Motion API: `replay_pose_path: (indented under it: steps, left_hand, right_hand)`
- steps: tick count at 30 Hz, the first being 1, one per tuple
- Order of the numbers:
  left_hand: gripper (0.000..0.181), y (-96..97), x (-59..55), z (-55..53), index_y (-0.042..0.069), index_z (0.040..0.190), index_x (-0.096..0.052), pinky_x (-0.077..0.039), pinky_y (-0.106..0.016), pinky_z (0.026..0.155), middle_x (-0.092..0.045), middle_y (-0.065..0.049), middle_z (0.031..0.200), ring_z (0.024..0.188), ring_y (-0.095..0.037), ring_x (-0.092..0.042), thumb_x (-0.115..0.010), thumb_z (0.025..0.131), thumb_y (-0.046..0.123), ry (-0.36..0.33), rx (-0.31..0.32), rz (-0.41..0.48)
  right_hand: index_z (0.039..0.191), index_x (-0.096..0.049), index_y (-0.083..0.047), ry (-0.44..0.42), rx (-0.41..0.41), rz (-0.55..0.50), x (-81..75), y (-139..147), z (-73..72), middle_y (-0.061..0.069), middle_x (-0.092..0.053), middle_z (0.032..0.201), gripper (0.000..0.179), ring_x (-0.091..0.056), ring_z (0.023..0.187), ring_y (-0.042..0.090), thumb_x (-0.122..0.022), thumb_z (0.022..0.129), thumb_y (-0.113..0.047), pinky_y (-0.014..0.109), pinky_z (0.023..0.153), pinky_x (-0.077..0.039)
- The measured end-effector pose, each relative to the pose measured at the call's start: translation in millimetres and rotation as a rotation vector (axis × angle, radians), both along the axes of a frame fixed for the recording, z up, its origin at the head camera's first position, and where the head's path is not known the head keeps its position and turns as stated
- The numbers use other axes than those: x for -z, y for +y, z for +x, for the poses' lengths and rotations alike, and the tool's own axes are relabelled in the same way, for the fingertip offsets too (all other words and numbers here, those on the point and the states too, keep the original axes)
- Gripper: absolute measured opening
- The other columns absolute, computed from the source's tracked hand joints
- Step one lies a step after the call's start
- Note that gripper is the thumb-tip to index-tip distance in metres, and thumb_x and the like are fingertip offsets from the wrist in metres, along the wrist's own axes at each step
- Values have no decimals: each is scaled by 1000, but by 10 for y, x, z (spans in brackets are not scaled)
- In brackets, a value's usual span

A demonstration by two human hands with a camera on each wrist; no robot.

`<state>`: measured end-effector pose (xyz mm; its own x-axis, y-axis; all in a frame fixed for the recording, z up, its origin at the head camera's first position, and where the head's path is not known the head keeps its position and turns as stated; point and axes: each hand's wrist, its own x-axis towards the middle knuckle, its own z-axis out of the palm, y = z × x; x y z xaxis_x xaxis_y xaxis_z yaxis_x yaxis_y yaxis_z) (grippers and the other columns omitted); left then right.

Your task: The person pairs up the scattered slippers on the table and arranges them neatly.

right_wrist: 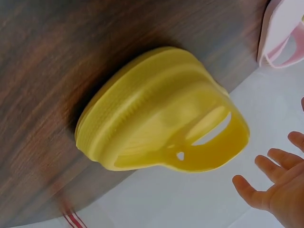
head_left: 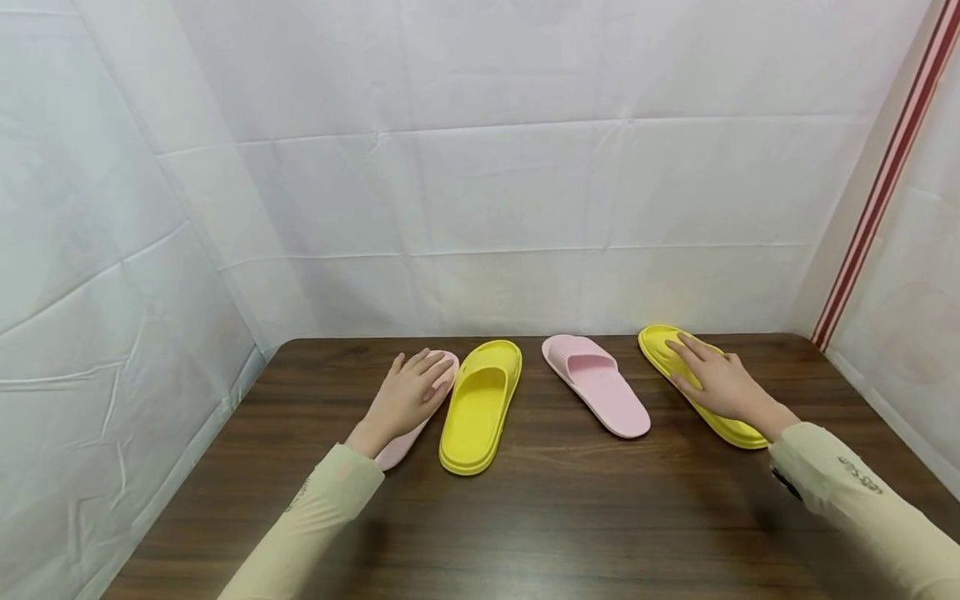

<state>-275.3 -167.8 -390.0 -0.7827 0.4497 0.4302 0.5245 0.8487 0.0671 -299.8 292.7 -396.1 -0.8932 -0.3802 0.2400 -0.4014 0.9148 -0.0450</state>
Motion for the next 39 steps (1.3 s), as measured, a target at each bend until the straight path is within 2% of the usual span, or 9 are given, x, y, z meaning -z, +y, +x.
replay_pose_path:
  steps: [9,21,32,39]
  left_hand:
    - [34,-134,43,-70,12,119,-57,-32,-56,95,-54,-10,126,118,-32,-47,-54,87,23,37,-11,-27]
    - [38,-245,95,-133,10,119,-57,-32,-55,95,-56,-11,123,117,-32,-46,-57,85,27,-19,-14,-56]
    - [39,-260,160,-178,11,123,-54,-31,-56,95,-54,-12,126,119,-34,-45,-53,88,29,-74,-14,-55]
    - [40,-147,168,-213,12,126,-51,-31,-57,96,-53,-10,127,121,-34,-43,-52,88,26,-85,28,-36]
  right_hand:
    - [135,-35,-5,4,16,-14,30,64,-101,23,-31,139,51,-36,120,44,-47,91,-29,65,81,-31]
    - [136,-33,-5,-55,47,28,65,98,-194,24,-24,142,52,-29,123,46,-45,92,-28,67,80,-31]
    - [138,-29,-6,-121,76,67,141,144,-297,24,-23,144,55,-25,127,45,-44,92,-31,72,84,-25]
    - [136,-33,-6,-142,89,72,131,143,-310,24,-22,144,51,-22,127,47,-43,92,-30,74,85,-23]
